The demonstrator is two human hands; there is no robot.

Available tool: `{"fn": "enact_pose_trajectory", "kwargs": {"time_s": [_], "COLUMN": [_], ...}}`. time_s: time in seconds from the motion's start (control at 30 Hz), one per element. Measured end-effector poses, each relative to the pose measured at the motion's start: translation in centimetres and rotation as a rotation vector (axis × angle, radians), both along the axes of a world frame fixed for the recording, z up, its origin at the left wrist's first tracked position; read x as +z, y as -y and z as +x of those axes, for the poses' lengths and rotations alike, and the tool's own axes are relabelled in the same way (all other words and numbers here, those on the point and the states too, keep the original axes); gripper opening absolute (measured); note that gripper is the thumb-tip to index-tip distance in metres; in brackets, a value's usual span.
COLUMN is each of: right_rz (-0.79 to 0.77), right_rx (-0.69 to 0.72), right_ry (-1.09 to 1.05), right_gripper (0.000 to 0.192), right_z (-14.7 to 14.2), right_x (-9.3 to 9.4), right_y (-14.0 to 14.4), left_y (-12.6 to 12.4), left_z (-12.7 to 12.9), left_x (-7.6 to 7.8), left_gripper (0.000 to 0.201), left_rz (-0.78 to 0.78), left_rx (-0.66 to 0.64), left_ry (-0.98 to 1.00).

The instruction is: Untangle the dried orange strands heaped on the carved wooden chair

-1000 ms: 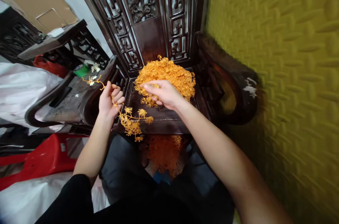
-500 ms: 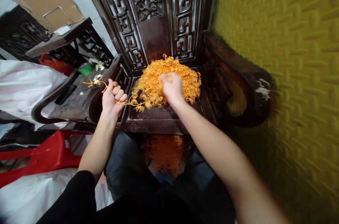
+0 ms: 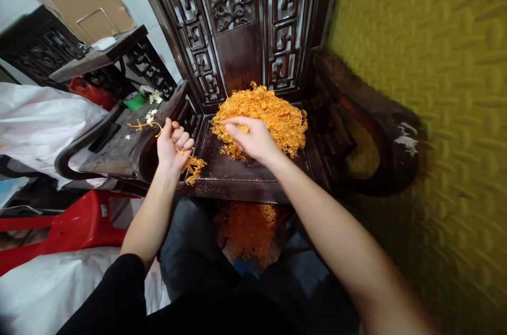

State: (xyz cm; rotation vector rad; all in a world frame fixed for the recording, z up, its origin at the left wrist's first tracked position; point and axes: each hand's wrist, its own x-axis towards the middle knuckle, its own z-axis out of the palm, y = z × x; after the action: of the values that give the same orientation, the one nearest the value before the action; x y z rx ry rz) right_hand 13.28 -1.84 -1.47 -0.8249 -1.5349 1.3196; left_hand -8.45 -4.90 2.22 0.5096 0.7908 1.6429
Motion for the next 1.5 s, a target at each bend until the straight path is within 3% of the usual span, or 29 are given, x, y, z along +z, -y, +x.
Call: {"fn": "enact_pose_trajectory", "kwargs": {"time_s": [0.13, 0.23, 0.37, 0.47, 0.6, 0.8, 0.93, 1.07, 1.17, 1.33, 1.5], "right_rz": [0.223, 0.273, 0.082, -0.095, -0.121, -0.228, -0.207, -0.172, -0.138, -0.102, -0.089], "right_rx": [0.089, 0.066, 0.113, 0.15, 0.063, -0.066, -0.057, -0.039, -0.001, 0.185, 0.105], "right_ry": [0.258, 0.307, 0.15, 0.068, 0.049, -0.046, -0.025, 0.06, 0.09, 0.089, 0.011], "right_gripper": [0.032, 0.021, 0.03, 0.039, 0.041, 0.053, 0.06, 0.071, 0.067, 0.054, 0.046], "right_z": [-3.0, -4.1, -3.2, -2.2, -2.1, -1.5, -0.6, -0.4, -0.8, -2.4, -3.7], "right_x": [-0.4, -1.0, -0.9, -0.8, -1.1, -0.2, 0.5, 0.3, -0.1, -0.3, -0.9], "right_y": [2.4, 2.5, 1.2, 0.3, -0.1, -0.5, -0.7, -0.6, -0.4, 1.0, 1.7], "left_y": [0.4, 0.6, 0.3, 0.1, 0.2, 0.2, -0.3, -0.6, -0.6, -0.1, 0.1], "left_z": [1.8, 2.4, 1.9, 1.4, 1.4, 1.2, 0.5, -0.2, -0.2, 0.6, 0.9], "left_x": [0.3, 0.3, -0.6, -1.5, -2.1, -1.7, -1.8, -1.5, -1.2, -1.1, -1.4], "left_gripper": [0.02, 0.019, 0.051, 0.051, 0.045, 0.038, 0.039, 0.041, 0.04, 0.04, 0.04], "left_rz": [0.082, 0.134, 0.123, 0.0, -0.119, -0.132, -0.077, 0.0, 0.05, 0.074, 0.103], "left_rx": [-0.032, -0.11, -0.205, -0.329, -0.437, -0.268, -0.156, -0.181, -0.19, -0.175, -0.208], "left_ry": [-0.071, -0.152, -0.374, -0.616, -0.827, -0.744, -0.63, -0.463, -0.391, -0.464, -0.525]}}
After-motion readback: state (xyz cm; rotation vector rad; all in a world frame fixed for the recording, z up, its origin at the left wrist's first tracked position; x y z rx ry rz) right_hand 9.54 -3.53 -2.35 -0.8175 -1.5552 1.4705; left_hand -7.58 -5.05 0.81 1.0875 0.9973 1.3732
